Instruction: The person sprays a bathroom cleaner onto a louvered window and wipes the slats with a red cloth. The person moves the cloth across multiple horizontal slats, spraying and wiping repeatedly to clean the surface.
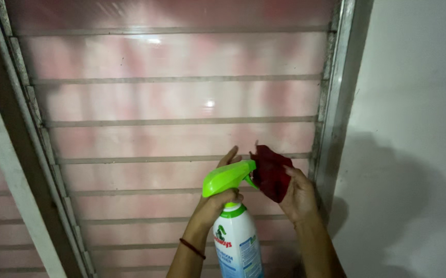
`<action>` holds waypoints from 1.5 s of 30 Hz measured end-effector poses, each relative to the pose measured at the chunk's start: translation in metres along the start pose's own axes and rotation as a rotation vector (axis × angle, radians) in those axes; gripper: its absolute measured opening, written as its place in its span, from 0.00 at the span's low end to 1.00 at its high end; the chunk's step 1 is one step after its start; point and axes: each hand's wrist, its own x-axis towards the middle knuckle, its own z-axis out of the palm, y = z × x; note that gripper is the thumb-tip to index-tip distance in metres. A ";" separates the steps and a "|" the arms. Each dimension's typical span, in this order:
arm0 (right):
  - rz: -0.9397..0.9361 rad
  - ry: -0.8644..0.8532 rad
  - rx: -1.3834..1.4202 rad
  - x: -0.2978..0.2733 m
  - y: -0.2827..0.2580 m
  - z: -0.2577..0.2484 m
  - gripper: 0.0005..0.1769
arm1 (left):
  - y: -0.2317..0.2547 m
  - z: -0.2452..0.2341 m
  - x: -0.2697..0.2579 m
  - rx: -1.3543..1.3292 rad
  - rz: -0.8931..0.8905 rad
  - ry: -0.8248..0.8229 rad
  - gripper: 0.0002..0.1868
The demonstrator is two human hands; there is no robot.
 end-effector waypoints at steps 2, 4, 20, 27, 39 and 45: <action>-0.013 0.054 -0.166 0.003 0.007 0.000 0.29 | -0.013 -0.012 -0.004 -0.001 0.016 -0.030 0.47; -0.091 0.026 -0.340 0.007 0.011 0.007 0.29 | -0.027 -0.025 -0.005 -0.017 -0.076 -0.009 0.35; -0.078 0.037 -0.323 0.015 -0.008 0.022 0.20 | -0.025 -0.064 -0.015 -0.291 -0.243 -0.020 0.42; -0.043 0.169 -0.078 0.016 0.014 0.025 0.14 | -0.061 -0.071 -0.044 -0.506 -0.460 -0.029 0.26; 0.067 0.662 -0.293 0.039 0.036 0.031 0.19 | 0.009 -0.022 -0.016 -0.114 -0.399 -0.078 0.34; 0.235 0.466 -0.121 0.015 0.035 0.039 0.29 | -0.017 -0.029 -0.010 -0.095 -0.362 -0.032 0.34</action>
